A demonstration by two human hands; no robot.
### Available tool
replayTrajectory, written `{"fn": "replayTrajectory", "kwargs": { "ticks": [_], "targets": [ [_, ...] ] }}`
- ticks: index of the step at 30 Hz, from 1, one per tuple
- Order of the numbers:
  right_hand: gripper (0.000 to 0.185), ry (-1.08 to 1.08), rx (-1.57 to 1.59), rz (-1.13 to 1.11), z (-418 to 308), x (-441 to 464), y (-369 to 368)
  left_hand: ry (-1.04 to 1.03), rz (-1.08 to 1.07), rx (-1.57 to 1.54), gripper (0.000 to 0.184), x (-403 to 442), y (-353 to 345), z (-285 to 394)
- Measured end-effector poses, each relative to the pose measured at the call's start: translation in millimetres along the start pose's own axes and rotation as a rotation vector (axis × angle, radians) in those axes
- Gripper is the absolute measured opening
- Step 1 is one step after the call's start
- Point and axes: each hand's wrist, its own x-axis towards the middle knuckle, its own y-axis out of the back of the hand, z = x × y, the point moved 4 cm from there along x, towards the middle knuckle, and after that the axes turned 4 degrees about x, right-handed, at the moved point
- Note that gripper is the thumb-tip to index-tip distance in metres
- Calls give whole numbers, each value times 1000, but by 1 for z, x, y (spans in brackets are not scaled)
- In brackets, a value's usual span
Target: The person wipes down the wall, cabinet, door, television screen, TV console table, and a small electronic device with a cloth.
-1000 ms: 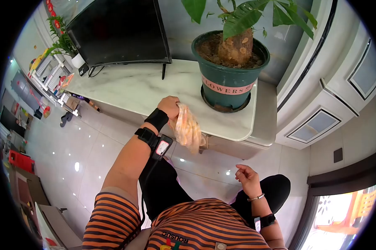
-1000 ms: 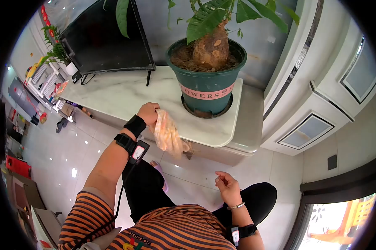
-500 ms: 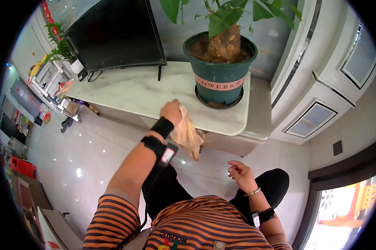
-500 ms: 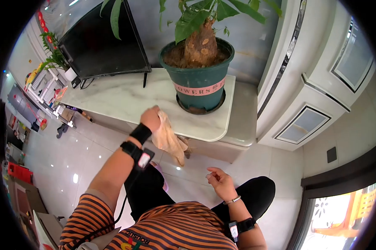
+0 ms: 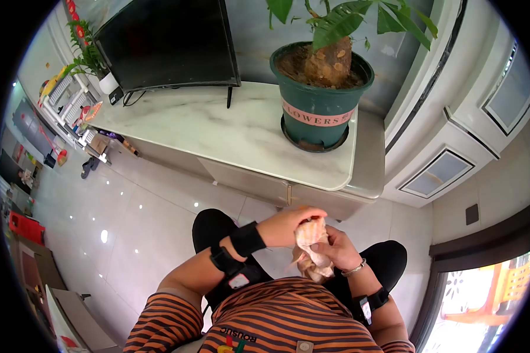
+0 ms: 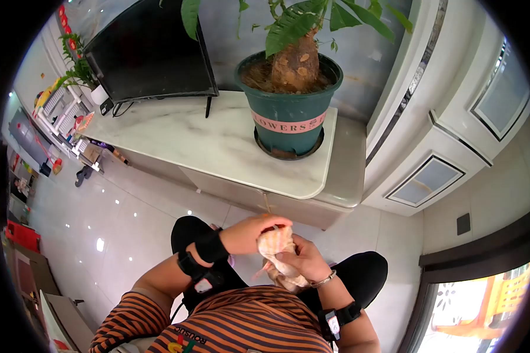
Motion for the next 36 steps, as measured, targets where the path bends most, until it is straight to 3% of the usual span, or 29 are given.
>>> {"fn": "replayTrajectory", "kwargs": {
  "ticks": [2,6,9,12,14,18,20,24,26,28,30,31,34,36],
  "targets": [
    [41,56,-155,-12,-18,8,-13,-36,-45,-19,61,-10,20,-2],
    [46,237,-487,26,-57,39,-48,13,153,-471,70,-40,57,-21],
    [47,424,-572,89,-84,72,-81,43,565,-493,70,-67,83,-41],
    [50,558,-651,263,-109,112,-108,165,841,-561,58,-96,104,-63],
    [52,764,-982,311,-127,150,-120,344,1083,-546,47,-121,111,-91],
    [52,1058,-1678,259,-75,215,-116,359,1187,-581,37,-133,98,-114],
    [49,859,-1661,227,-69,221,-114,335,1152,-601,36,-124,79,-128],
    [46,496,-1677,162,-75,208,-110,482,914,-793,52,-100,17,-137],
    [42,542,-1645,189,-74,181,-102,513,826,-933,61,-90,-3,-125],
    [38,416,-1624,133,-81,142,-106,542,806,-1070,66,-82,-15,-112],
    [43,34,-1554,-161,-63,128,-91,302,666,-1052,63,-69,-33,-109],
    [43,86,-1436,-145,-54,120,-80,190,587,-1031,62,-68,-42,-106],
    [43,226,-1167,-52,-39,107,-47,494,640,-1301,52,-75,-56,-111],
    [41,280,-1103,55,-50,91,-37,431,872,-1450,44,-84,-49,-136]
  ]
}}
